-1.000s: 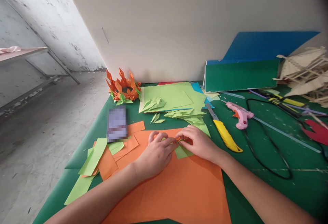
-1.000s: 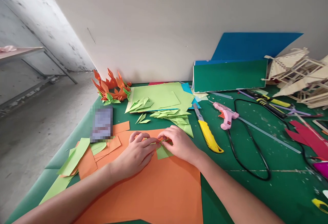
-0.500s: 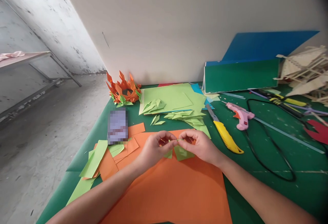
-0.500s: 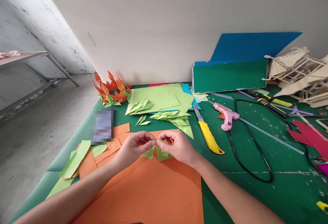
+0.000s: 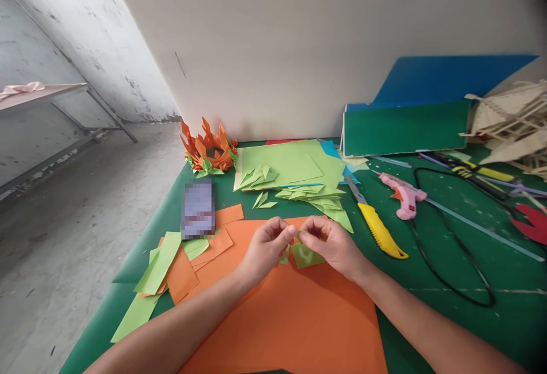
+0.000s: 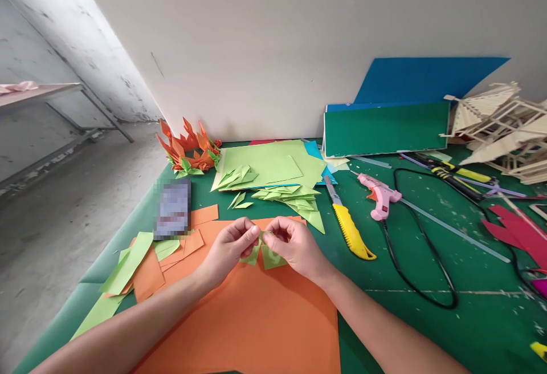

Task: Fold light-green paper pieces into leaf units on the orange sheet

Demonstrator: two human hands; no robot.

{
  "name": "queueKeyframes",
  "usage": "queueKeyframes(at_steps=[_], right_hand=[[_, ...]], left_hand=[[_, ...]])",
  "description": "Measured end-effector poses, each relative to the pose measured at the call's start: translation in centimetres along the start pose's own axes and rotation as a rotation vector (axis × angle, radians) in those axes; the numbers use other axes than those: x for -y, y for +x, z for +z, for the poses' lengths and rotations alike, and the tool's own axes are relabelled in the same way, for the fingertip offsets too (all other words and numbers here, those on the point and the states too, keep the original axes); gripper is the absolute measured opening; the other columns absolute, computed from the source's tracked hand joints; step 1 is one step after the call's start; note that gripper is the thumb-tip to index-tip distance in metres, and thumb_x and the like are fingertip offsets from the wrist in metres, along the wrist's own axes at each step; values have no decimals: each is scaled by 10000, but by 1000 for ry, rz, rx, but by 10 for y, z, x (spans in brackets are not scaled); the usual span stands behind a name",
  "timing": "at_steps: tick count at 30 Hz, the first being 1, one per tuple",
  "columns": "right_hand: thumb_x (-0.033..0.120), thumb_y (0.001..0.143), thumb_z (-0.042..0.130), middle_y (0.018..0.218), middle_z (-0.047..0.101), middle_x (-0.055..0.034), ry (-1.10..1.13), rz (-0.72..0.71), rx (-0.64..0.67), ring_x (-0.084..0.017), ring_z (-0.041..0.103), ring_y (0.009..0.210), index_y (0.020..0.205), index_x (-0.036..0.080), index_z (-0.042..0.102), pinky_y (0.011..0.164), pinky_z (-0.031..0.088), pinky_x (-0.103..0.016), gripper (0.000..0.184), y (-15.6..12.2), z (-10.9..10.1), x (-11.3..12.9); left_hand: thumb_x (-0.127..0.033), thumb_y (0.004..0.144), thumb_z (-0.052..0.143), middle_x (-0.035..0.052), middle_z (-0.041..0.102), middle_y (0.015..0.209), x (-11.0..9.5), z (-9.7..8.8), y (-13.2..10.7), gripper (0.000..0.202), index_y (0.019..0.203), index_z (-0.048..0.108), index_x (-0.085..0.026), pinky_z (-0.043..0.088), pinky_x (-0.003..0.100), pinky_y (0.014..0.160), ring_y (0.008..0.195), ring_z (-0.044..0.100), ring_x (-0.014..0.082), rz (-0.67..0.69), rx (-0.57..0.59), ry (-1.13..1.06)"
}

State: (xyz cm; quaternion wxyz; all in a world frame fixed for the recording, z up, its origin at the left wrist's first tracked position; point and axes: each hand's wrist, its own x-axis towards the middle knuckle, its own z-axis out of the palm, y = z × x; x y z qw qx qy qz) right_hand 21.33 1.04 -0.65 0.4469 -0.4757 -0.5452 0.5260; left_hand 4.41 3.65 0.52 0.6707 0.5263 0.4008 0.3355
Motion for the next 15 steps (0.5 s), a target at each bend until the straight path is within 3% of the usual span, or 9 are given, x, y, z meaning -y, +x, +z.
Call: queueKeyframes(at_steps=[2, 5, 11, 15], right_hand=[[395, 866, 614, 676, 453, 39, 35, -25, -26, -92, 369, 600, 749, 179, 533, 543, 307, -232, 258, 0, -1, -2], [405, 869, 615, 675, 456, 42, 58, -28, 2, -91, 374, 601, 755, 179, 533, 547, 310, -230, 266, -1, -1, -3], [427, 855, 631, 689, 488, 28, 13, 16, 30, -103, 415, 615, 738, 175, 530, 556, 335, -241, 296, -1, 2, -4], [420, 861, 625, 679, 478, 36, 67, 7, 21, -96, 404, 609, 735, 177, 532, 554, 324, -234, 289, 0, 0, -3]], left_hand=[[-529, 864, 562, -41, 453, 589, 2, -1, -1, 377, 778, 531, -163, 313, 176, 458, 522, 408, 67, 7, 70, 14], [-457, 879, 568, -24, 505, 636, 4, -2, -3, 306, 801, 529, -164, 353, 179, 470, 559, 475, 79, 8, 68, 8], [-406, 867, 588, -61, 458, 567, 9, -1, 0, 281, 752, 464, -181, 339, 165, 440, 488, 422, 61, 45, 16, -11], [-416, 847, 628, -48, 488, 589, 6, -2, 0, 280, 779, 514, -170, 379, 170, 452, 511, 462, 68, 22, 41, -19]])
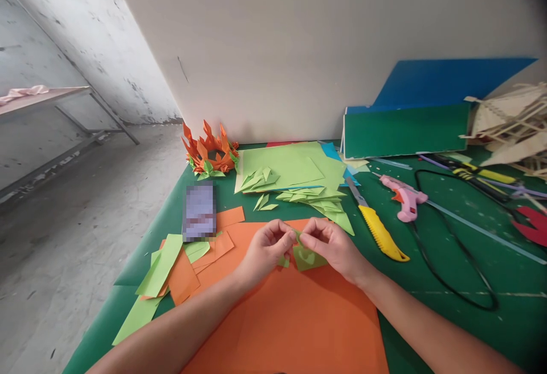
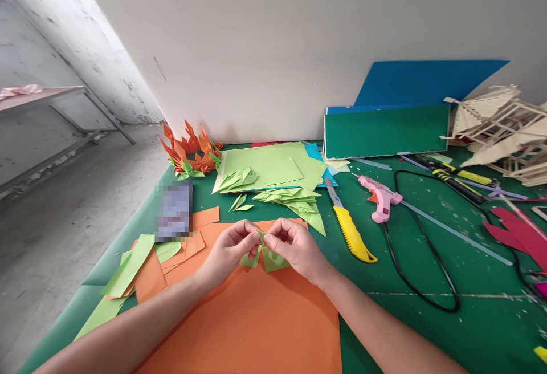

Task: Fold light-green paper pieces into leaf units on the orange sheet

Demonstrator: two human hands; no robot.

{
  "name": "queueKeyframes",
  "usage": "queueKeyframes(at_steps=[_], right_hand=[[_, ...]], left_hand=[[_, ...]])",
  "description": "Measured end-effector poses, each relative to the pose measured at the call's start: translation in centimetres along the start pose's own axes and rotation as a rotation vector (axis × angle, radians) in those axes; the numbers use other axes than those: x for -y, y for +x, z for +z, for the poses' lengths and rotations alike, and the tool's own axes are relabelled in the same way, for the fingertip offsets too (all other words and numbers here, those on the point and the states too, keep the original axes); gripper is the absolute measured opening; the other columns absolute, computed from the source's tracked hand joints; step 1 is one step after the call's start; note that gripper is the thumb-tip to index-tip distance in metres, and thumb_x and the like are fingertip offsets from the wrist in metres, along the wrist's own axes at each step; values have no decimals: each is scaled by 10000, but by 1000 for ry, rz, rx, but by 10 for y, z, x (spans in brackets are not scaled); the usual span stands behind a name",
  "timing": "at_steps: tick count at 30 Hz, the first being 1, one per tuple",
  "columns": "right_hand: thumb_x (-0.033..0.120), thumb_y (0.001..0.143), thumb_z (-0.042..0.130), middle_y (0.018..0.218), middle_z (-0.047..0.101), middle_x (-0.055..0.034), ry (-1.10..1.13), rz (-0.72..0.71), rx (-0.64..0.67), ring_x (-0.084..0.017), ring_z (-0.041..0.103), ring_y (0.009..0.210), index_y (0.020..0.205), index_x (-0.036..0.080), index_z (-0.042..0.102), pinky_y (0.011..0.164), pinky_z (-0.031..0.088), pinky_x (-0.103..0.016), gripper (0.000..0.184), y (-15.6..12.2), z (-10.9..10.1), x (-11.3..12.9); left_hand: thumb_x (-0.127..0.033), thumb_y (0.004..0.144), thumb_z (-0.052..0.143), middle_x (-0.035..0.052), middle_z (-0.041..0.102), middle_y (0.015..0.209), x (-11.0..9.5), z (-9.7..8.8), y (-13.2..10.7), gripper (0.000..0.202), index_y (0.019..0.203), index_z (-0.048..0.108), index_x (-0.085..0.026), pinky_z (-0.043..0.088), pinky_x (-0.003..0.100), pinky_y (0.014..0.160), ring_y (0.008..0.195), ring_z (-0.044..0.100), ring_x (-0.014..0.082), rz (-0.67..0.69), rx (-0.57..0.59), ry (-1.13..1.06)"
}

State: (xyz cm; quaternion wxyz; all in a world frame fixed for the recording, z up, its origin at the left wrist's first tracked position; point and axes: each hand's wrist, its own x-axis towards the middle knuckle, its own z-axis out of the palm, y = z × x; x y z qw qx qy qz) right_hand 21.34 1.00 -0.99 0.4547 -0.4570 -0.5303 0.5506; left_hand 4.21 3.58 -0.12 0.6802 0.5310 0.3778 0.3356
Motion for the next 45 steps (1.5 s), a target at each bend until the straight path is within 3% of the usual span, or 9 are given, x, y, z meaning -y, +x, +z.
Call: queueKeyframes(at_steps=[6, 11, 15, 19, 21, 26, 37, 45], right_hand=[[409, 860, 622, 699, 504, 25, 21, 2, 2, -105, 437, 640, 739, 174, 549, 583, 345, -237, 273, 0, -3, 2], [398, 845, 634, 666, 472, 32, -7, 27, 29, -104, 417, 612, 699, 178, 517, 561, 338, -240, 288, 0, -2, 2], [377, 855, 622, 665, 478, 29, -40, 26, 72, -108, 442, 603, 710, 184, 509, 558, 356, -244, 267, -1, 1, 1], [343, 852, 629, 649, 500, 30, -107, -1, 90, -118, 480, 597, 721, 193, 505, 564, 386, -252, 235, -4, 7, 3], [349, 858, 619, 645, 507, 28, -133, -18, 68, -122, 486, 593, 718, 198, 506, 567, 394, -256, 235, -5, 8, 5], [390, 854, 604, 655, 511, 19, -204, -56, -18, -127, 469, 608, 690, 198, 524, 570, 395, -255, 265, -4, 7, 8], [277, 868, 546, 721, 593, -3, -363, -166, -124, -151, 518, 696, 737, 207, 574, 656, 423, -274, 151, -5, 6, 11], [204, 835, 573, 687, 609, -2, -639, -366, -226, -158, 522, 658, 713, 222, 555, 648, 423, -295, 125, -7, 12, 10]], left_hand=[[-464, 891, 561, 17, 588, 669, 0, -4, -1, 334, 781, 564, -149, 433, 208, 451, 573, 567, 120, -11, 71, -89], [-441, 878, 589, 16, 607, 641, 4, -7, -1, 321, 772, 563, -139, 470, 226, 531, 550, 581, 107, 15, 78, -40], [-420, 874, 575, -15, 556, 595, 7, -7, -2, 297, 751, 527, -154, 440, 211, 510, 515, 527, 87, 34, 33, 12], [-329, 818, 614, -57, 457, 575, 8, -2, -2, 269, 678, 445, -174, 364, 181, 450, 465, 425, 55, 83, -83, 75], [-318, 827, 592, -56, 460, 588, 8, 1, -1, 251, 689, 437, -177, 364, 180, 451, 473, 437, 58, 92, -101, 90], [-389, 881, 537, -28, 540, 599, 9, 1, -1, 239, 787, 475, -179, 405, 189, 454, 513, 514, 93, 25, -17, 99], [-486, 799, 648, 14, 619, 638, 5, 1, -1, 355, 792, 517, -157, 454, 206, 478, 582, 582, 124, -19, -66, 49], [-461, 725, 716, 36, 643, 633, 5, -1, 0, 359, 747, 541, -148, 468, 219, 486, 568, 599, 135, -53, -70, 18]])
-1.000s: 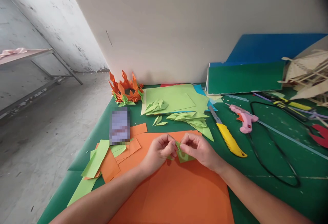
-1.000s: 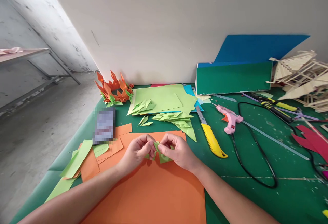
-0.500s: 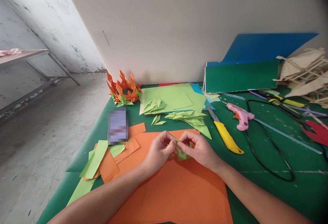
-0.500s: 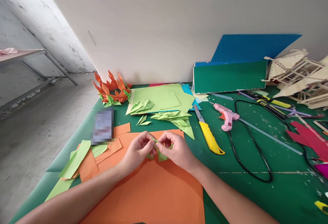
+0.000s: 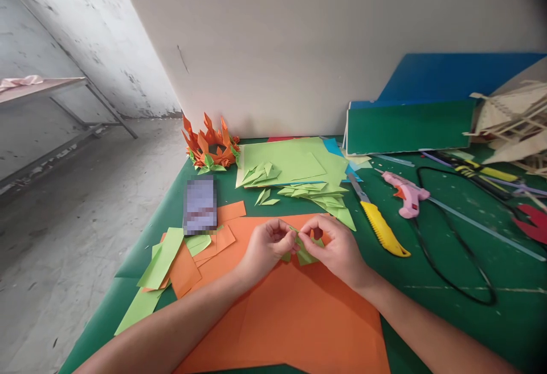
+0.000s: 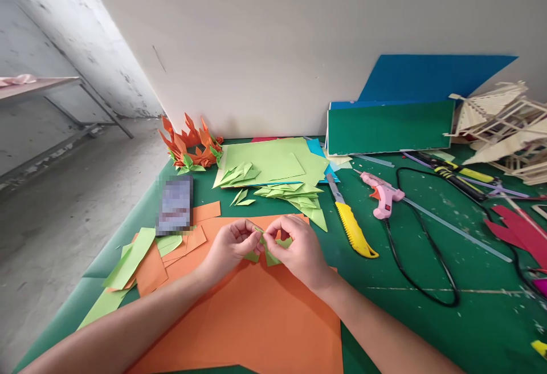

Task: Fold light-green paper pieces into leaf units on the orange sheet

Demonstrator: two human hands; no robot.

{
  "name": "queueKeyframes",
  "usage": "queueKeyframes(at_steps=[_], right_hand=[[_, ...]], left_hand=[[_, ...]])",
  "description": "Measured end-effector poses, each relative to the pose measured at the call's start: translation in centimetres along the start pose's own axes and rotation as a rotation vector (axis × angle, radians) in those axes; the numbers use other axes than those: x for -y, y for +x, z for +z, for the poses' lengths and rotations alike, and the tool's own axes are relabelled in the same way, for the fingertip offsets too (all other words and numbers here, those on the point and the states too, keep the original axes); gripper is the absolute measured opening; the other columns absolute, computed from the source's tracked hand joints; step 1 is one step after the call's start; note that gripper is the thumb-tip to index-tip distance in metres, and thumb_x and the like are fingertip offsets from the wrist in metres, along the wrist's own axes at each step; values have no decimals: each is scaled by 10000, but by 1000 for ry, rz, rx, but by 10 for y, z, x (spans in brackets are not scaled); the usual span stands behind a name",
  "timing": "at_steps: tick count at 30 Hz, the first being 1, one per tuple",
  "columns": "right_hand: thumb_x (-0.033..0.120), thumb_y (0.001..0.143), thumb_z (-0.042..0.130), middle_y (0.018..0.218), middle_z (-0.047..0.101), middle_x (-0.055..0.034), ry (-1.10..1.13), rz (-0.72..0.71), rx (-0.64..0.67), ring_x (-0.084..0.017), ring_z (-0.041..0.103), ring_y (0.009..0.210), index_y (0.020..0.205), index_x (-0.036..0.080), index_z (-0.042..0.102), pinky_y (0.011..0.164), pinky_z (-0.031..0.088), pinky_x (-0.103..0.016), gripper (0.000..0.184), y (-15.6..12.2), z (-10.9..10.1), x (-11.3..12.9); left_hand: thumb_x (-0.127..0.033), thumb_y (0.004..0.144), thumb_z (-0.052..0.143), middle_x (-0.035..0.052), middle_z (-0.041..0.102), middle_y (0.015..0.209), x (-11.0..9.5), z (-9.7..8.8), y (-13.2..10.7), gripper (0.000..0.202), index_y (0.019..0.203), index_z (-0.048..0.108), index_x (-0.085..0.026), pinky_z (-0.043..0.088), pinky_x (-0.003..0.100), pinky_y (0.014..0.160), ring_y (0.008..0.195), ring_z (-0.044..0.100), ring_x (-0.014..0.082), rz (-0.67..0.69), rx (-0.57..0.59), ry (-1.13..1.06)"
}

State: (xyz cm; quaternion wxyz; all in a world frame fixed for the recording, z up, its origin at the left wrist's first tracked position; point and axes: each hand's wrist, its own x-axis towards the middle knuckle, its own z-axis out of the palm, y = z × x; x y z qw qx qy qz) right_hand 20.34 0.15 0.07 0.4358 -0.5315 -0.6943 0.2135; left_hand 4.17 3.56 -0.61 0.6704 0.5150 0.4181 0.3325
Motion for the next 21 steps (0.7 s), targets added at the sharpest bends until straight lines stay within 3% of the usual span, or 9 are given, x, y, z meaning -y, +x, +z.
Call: queueKeyframes(at_steps=[4, 13, 17, 21], right_hand=[[184, 843, 571, 706, 621, -7, -85, -103, -43, -170, 550, 699, 752, 227, 563, 660, 429, -303, 101, -3, 2, 0], [168, 845, 555, 704, 623, -9, -103, -116, -42, -176, 568, 717, 747, 230, 562, 655, 437, -299, 116, -2, 1, 2], [132, 845, 538, 703, 605, -6, -131, -158, -44, -169, 544, 713, 759, 223, 546, 650, 426, -294, 125, -4, 2, 1], [120, 857, 531, 709, 615, -13, -294, -287, -62, -174, 527, 712, 748, 217, 531, 659, 401, -308, 147, -4, 1, -4]], left_hand=[[-375, 736, 708, 11, 618, 597, 1, 3, -1, 288, 714, 522, -157, 455, 207, 494, 529, 570, 110, 24, -21, 12], [-360, 755, 682, 33, 635, 626, 4, 1, -2, 249, 736, 556, -146, 472, 224, 522, 576, 593, 129, 21, 3, 39], [-316, 755, 669, 12, 622, 628, 4, 6, -4, 211, 713, 536, -158, 449, 212, 521, 573, 578, 118, 50, -52, 50], [-331, 746, 670, 3, 619, 620, 4, 8, -5, 214, 693, 553, -159, 427, 203, 498, 562, 563, 113, 25, -88, 27]])
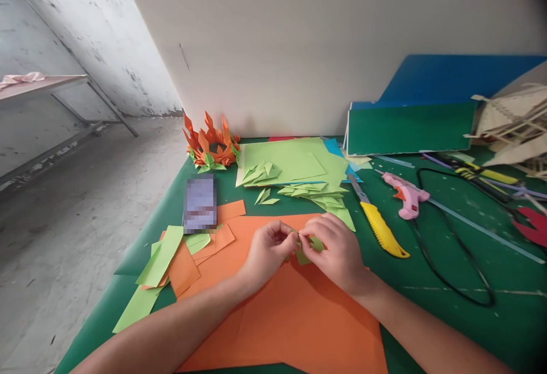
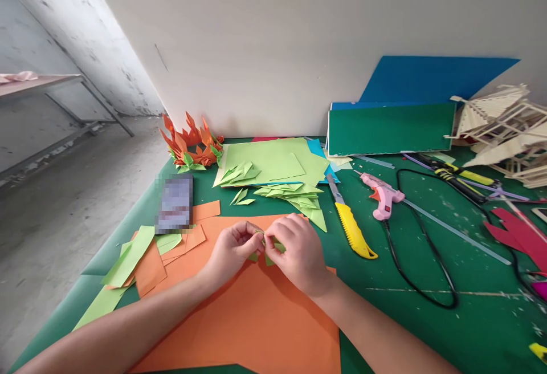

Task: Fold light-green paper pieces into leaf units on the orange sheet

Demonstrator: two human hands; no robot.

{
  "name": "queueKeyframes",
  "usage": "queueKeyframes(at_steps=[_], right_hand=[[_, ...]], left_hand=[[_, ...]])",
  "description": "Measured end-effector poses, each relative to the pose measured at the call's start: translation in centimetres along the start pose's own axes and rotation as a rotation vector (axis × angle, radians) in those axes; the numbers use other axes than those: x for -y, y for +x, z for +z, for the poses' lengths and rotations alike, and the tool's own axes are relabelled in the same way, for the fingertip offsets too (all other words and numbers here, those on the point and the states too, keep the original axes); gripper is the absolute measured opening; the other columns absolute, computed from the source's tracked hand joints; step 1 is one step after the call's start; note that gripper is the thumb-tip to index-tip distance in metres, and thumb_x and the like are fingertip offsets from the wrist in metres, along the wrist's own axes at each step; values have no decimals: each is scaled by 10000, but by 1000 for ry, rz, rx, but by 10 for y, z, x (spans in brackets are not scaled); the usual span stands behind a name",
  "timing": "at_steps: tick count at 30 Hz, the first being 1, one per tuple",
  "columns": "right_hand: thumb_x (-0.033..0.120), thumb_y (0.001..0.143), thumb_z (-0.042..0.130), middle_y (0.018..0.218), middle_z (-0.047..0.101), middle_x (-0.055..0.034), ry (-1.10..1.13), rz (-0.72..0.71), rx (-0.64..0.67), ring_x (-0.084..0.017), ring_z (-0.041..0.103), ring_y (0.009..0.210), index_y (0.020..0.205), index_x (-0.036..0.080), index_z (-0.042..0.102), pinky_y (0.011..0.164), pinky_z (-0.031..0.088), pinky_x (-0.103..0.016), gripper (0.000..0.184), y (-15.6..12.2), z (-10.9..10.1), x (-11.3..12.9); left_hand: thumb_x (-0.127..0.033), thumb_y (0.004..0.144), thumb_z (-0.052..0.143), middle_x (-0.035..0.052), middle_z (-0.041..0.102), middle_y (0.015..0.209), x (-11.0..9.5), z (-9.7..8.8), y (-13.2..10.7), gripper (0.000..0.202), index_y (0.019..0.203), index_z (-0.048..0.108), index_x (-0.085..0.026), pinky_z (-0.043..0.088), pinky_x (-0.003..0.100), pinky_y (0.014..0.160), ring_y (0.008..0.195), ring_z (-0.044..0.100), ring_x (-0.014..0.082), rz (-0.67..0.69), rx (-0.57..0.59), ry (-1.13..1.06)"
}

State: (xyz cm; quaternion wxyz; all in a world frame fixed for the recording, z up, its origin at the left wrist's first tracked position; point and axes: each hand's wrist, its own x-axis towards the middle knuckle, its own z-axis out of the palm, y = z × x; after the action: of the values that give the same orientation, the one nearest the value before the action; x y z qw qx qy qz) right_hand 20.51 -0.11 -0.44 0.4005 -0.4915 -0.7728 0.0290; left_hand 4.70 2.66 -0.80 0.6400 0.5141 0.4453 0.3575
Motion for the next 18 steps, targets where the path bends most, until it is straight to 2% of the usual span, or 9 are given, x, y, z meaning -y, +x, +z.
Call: queueKeyframes(at_steps=[4, 10, 18], right_hand=[[118, 885, 523, 785, 664, -31, -148, -164, 33, -182, 545, 740, 800, 216, 574, 699, 406, -327, 140, -1, -4, -7], [100, 887, 540, 893, 696, -50, -144, -311, 37, -199, 583, 806, 983, 206, 612, 736, 453, -342, 160, -1, -9, -14], [112, 883, 541, 956, 698, -73, -74, -338, 49, -209, 609, 875, 1041, 201, 628, 793, 504, -364, 202, -2, -9, -18]], left_hand=[[-383, 754, 676, 6, 626, 627, -2, -3, 0, 244, 715, 592, -157, 423, 196, 498, 587, 572, 116, -57, 8, -31], [-455, 730, 726, 19, 629, 648, -9, -8, -2, 324, 725, 615, -150, 411, 198, 482, 597, 558, 119, -117, 75, -92], [-449, 754, 722, 16, 631, 670, -11, -12, -2, 313, 749, 648, -145, 440, 210, 544, 630, 567, 115, -76, 101, -126]])
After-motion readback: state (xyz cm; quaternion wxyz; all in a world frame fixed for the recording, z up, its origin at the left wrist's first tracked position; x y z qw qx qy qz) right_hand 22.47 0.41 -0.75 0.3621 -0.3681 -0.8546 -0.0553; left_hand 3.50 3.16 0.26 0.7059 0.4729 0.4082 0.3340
